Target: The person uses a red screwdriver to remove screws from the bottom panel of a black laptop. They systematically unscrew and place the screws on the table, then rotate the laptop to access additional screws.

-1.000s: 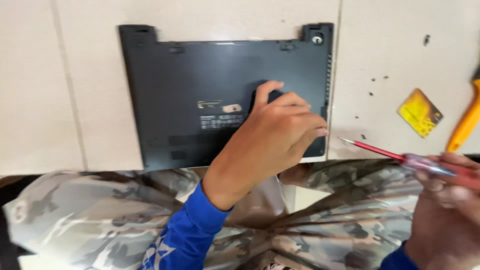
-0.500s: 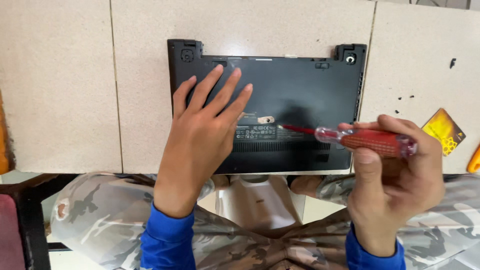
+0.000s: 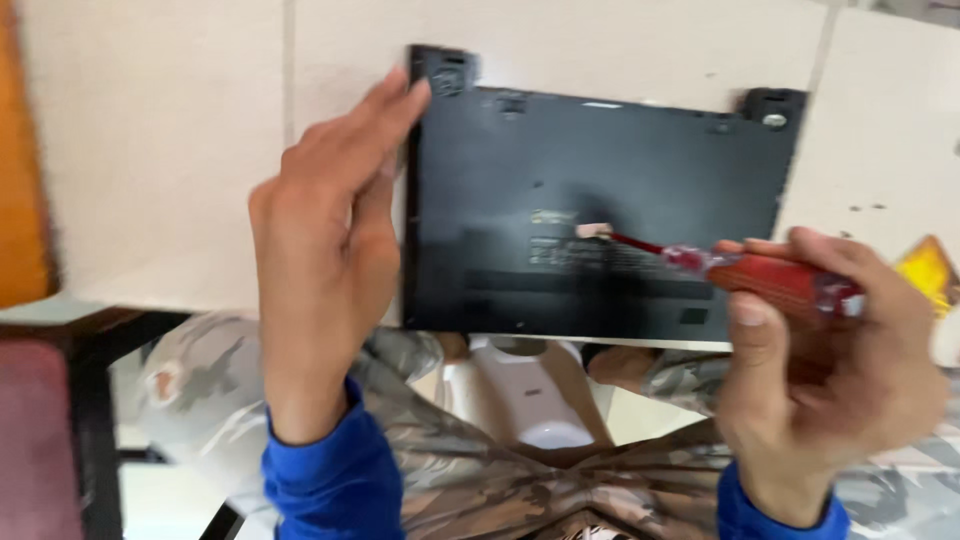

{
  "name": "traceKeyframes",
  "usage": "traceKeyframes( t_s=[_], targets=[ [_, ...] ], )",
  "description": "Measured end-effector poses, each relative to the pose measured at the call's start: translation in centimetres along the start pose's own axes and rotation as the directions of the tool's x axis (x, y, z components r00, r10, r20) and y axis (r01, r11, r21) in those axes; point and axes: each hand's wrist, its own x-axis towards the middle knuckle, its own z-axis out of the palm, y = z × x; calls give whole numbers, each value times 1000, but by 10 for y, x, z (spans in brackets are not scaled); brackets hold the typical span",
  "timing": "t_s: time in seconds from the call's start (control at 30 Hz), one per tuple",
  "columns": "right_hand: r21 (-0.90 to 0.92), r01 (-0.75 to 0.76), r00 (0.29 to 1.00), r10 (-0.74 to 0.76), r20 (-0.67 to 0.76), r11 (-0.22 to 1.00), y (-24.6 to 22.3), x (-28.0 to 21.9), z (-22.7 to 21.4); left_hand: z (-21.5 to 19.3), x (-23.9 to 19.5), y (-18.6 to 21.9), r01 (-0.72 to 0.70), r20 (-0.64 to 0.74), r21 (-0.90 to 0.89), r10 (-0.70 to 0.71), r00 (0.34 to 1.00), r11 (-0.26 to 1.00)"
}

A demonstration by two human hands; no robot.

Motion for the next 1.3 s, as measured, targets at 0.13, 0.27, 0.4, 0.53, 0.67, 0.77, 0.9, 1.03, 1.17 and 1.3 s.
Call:
traceKeyframes(
  t_s=[0.13, 0.27, 0.4, 0.53, 0.67, 0.77, 0.9, 1.03, 1.17, 1.3],
  targets=[
    [29, -15, 998, 13, 55, 999, -11, -1, 2, -19, -3, 8, 81, -212, -253, -137, 968, 964],
    [21, 11, 999, -11, 39, 1000, -17, -1, 7, -24, -5, 6, 83, -269, -310, -171, 948, 947],
    [-5, 21, 1000, -21, 10, 1000, -18, 1, 10, -26, -7, 6, 91, -254, -365, -193, 948, 927],
    [-23, 58, 996, -60, -68, 998, -13, 3, 11, -24, -5, 8, 112, -243, -381, -216, 946, 918],
    [-62, 58, 994, -64, -85, 996, -11, 0, 10, -21, -4, 12, 144, -216, -340, -226, 950, 929],
    [-19, 32, 995, -34, -96, 999, -9, -3, 9, -12, -4, 9, 107, -221, -326, -186, 957, 939],
    [-55, 72, 993, -76, -85, 996, -3, -9, 7, 11, 2, 4, 35, -135, -137, -54, 989, 990],
    [-18, 60, 997, -60, -38, 998, -4, -10, 5, 36, 3, 7, -48, -42, 46, 50, 998, 998],
    [24, 40, 999, -40, 17, 999, -11, -1, 6, 41, 6, 8, -84, -20, 104, 87, 996, 991],
    [-32, 52, 996, -49, 75, 998, -13, 1, 12, 34, 5, 2, -40, -42, 192, 49, 998, 981]
  ],
)
